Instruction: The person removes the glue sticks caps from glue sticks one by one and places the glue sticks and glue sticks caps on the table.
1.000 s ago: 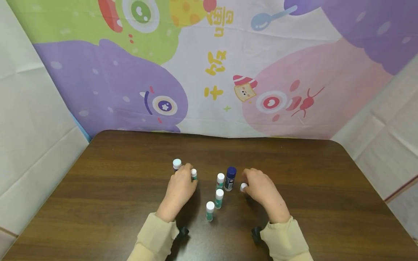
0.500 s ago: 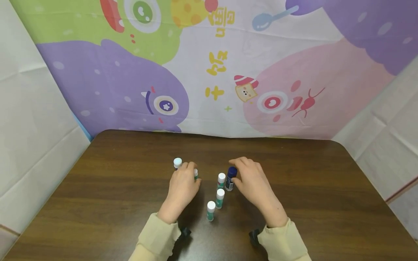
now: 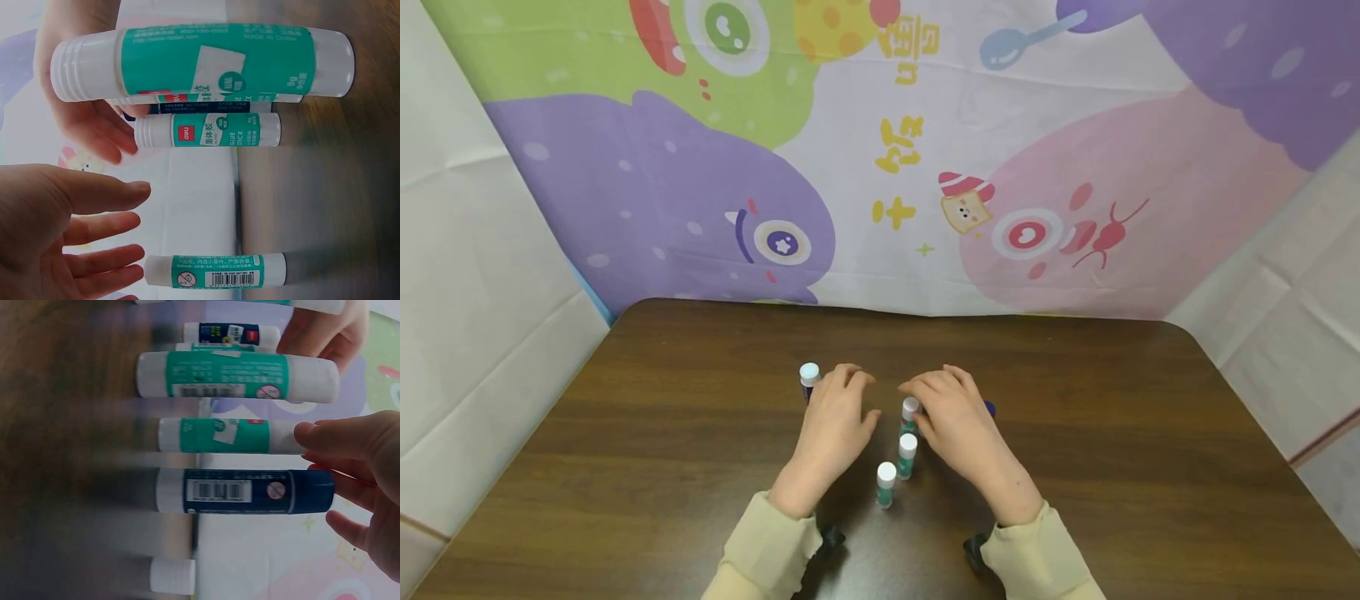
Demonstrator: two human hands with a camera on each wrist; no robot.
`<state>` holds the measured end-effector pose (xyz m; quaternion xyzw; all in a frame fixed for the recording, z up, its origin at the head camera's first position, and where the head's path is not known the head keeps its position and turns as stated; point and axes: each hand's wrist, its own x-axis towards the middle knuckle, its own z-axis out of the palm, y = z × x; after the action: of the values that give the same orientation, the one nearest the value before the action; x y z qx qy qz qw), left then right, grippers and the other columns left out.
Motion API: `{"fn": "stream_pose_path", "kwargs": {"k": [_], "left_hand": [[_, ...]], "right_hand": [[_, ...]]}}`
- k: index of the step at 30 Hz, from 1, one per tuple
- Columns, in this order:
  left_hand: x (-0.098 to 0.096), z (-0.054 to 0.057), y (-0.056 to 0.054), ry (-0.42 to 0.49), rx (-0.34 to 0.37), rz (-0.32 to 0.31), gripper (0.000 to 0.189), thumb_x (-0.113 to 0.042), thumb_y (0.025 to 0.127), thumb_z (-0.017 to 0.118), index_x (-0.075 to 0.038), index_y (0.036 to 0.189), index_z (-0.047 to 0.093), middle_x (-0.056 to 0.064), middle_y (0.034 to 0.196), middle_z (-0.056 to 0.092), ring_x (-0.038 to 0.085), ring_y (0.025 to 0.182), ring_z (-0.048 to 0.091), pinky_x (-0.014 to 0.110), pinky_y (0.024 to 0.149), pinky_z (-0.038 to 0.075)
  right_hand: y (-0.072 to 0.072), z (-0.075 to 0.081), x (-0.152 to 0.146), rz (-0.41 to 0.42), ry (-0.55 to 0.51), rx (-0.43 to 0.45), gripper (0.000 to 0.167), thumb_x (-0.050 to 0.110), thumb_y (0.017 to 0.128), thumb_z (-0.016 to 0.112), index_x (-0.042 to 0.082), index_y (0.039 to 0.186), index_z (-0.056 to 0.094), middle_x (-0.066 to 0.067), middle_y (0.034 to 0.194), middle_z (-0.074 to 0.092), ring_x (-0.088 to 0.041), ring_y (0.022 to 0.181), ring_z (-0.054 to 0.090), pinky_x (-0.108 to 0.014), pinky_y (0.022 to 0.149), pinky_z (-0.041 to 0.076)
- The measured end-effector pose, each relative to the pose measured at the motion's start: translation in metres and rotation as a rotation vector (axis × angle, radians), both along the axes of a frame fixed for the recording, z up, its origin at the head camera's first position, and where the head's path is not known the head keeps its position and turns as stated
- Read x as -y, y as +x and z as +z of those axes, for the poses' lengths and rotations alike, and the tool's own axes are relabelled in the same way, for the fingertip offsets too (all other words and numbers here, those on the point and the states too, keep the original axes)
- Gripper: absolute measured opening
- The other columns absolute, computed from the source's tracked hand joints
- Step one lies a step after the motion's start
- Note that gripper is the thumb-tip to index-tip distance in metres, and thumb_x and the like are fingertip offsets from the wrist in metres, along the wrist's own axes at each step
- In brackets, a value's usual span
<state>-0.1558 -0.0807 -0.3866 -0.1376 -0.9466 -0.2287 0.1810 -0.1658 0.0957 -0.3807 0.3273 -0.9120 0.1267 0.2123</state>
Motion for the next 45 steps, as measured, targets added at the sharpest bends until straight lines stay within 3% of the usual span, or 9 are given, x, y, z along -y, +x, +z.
{"fn": "stream_pose_path", "kwargs": {"k": [11,22,30,38,45], "left_hand": [[-0.001,-0.003,-0.001,-0.024,-0.045,-0.053,0.031,-0.013,0.071,0.076,-0.004,0.098,0.064,0.010,0.100,0.059,0.028,0.098,0.055,0.044,0.099,0.035],[-0.003,-0.003,-0.001,-0.040,-0.048,-0.061,0.030,-0.014,0.071,0.075,-0.006,0.097,0.063,0.009,0.098,0.060,0.028,0.100,0.056,0.045,0.100,0.034],[-0.005,-0.006,-0.001,-0.021,-0.047,-0.071,0.033,-0.014,0.071,0.075,-0.005,0.100,0.062,0.009,0.099,0.060,0.026,0.100,0.057,0.045,0.099,0.036],[-0.007,-0.005,-0.001,-0.022,-0.036,-0.066,0.038,-0.014,0.072,0.074,-0.004,0.106,0.060,0.009,0.103,0.061,0.025,0.102,0.056,0.045,0.100,0.035],[-0.010,-0.004,0.001,0.008,-0.083,-0.097,0.035,-0.015,0.073,0.075,-0.008,0.104,0.061,0.005,0.099,0.061,0.021,0.098,0.058,0.043,0.098,0.038]], "right_hand": [[-0.003,-0.012,0.005,0.020,0.024,-0.019,0.032,0.006,0.072,0.075,0.011,0.102,0.065,-0.001,0.101,0.063,-0.019,0.101,0.056,-0.046,0.102,0.031],[-0.005,-0.015,0.006,0.017,0.102,-0.067,0.032,0.003,0.071,0.072,0.013,0.101,0.065,0.001,0.100,0.064,-0.019,0.106,0.054,-0.048,0.105,0.026],[-0.006,-0.016,0.004,0.031,0.034,-0.126,0.022,0.004,0.070,0.074,0.014,0.088,0.065,0.002,0.088,0.063,-0.017,0.094,0.058,-0.047,0.104,0.027],[-0.003,-0.006,0.003,0.041,-0.022,-0.149,0.022,0.008,0.072,0.074,0.015,0.091,0.065,0.003,0.090,0.063,-0.015,0.094,0.058,-0.045,0.107,0.024],[0.001,0.000,0.005,0.075,-0.132,-0.178,0.019,0.012,0.074,0.074,0.014,0.091,0.065,0.002,0.090,0.063,-0.015,0.091,0.059,-0.045,0.106,0.026]]}}
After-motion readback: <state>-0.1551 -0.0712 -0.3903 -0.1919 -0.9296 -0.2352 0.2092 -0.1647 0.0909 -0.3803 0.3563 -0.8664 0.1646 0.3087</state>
